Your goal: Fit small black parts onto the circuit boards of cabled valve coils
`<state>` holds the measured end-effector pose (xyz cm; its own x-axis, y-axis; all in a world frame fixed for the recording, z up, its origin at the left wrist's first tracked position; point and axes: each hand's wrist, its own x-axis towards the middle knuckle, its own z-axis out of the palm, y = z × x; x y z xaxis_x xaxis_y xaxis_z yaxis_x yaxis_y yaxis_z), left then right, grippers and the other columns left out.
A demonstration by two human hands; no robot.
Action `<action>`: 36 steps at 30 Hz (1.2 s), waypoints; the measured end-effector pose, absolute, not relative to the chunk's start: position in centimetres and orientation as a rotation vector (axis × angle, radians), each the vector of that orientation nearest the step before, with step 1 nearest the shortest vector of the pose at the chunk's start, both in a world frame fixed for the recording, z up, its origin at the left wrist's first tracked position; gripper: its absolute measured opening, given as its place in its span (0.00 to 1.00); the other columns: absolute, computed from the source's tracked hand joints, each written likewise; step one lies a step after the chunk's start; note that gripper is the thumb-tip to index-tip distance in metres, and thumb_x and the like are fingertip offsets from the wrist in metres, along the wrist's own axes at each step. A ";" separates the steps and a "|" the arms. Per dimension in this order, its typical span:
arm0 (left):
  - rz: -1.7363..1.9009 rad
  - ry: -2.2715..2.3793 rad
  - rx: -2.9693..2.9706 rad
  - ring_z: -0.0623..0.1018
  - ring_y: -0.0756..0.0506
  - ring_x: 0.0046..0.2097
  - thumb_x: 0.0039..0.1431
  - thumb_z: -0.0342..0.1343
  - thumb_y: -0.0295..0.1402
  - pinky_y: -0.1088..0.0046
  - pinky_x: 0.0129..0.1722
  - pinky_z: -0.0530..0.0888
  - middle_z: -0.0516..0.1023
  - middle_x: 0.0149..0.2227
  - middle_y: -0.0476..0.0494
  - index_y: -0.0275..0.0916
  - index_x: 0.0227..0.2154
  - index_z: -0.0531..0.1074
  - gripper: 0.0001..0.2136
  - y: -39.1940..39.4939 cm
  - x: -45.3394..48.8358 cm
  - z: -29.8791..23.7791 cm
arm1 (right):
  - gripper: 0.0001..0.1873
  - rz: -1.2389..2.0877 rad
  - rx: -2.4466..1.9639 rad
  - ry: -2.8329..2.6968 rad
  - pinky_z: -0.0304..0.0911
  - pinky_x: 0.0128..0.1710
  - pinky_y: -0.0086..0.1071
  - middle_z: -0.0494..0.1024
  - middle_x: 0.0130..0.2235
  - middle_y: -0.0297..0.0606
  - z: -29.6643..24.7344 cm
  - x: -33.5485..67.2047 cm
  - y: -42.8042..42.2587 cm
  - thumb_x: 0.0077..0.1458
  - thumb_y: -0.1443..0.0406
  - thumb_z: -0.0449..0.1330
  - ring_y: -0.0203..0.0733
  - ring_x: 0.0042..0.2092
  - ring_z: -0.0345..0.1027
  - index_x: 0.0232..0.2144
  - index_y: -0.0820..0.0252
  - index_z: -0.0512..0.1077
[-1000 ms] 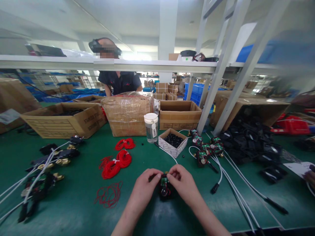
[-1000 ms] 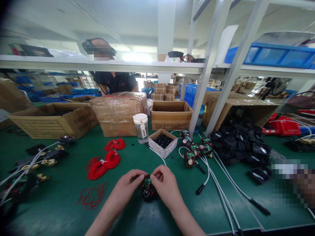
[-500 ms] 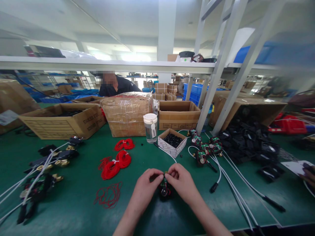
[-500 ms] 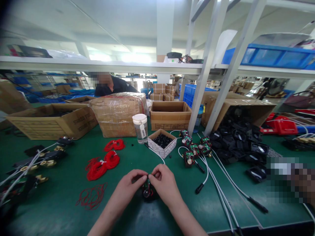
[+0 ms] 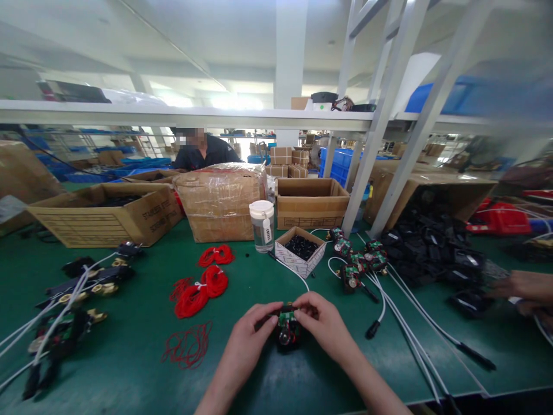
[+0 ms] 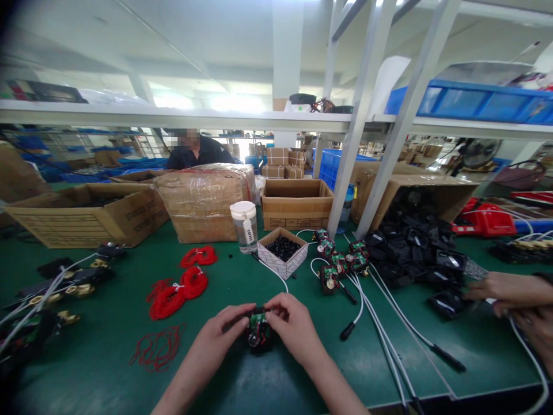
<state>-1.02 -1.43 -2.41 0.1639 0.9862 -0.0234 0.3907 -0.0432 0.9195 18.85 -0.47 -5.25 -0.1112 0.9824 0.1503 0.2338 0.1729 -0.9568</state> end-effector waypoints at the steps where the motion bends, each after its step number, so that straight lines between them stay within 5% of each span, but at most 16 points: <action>1: 0.871 1.348 1.577 0.79 0.42 0.50 0.57 0.54 0.36 0.63 0.55 0.73 0.82 0.46 0.43 0.44 0.46 0.80 0.16 -1.5 -1.1 -2.5 | 0.06 1.009 -1.215 -1.550 0.64 0.34 0.30 0.73 0.31 0.32 -5.2 18.9 -0.6 0.53 0.66 0.61 0.37 0.32 0.66 0.35 0.58 0.76; 10: 0.903 1.193 1.401 0.78 0.41 0.54 0.54 0.57 0.33 0.61 0.58 0.72 0.79 0.55 0.40 0.42 0.56 0.72 0.24 -2.3 -1.4 -5.6 | 0.13 0.963 -1.202 -1.632 0.65 0.37 0.32 0.73 0.36 0.34 -5.4 19.3 -1.6 0.56 0.68 0.57 0.39 0.36 0.69 0.42 0.55 0.77; 18: 0.900 1.111 1.355 0.80 0.43 0.50 0.53 0.57 0.29 0.62 0.55 0.74 0.79 0.54 0.40 0.42 0.60 0.68 0.28 -2.9 -1.3 -5.8 | 0.30 0.989 -1.222 -1.654 0.64 0.32 0.29 0.70 0.35 0.31 -6.4 19.3 -3.2 0.48 0.75 0.55 0.37 0.33 0.66 0.53 0.50 0.71; 36: 0.949 1.149 1.363 0.82 0.41 0.45 0.47 0.59 0.28 0.63 0.50 0.76 0.81 0.49 0.39 0.40 0.56 0.70 0.29 -2.9 -0.5 -5.8 | 0.33 1.056 -1.354 -1.489 0.61 0.32 0.30 0.69 0.35 0.30 -7.1 16.9 -4.2 0.45 0.73 0.60 0.37 0.31 0.63 0.55 0.52 0.65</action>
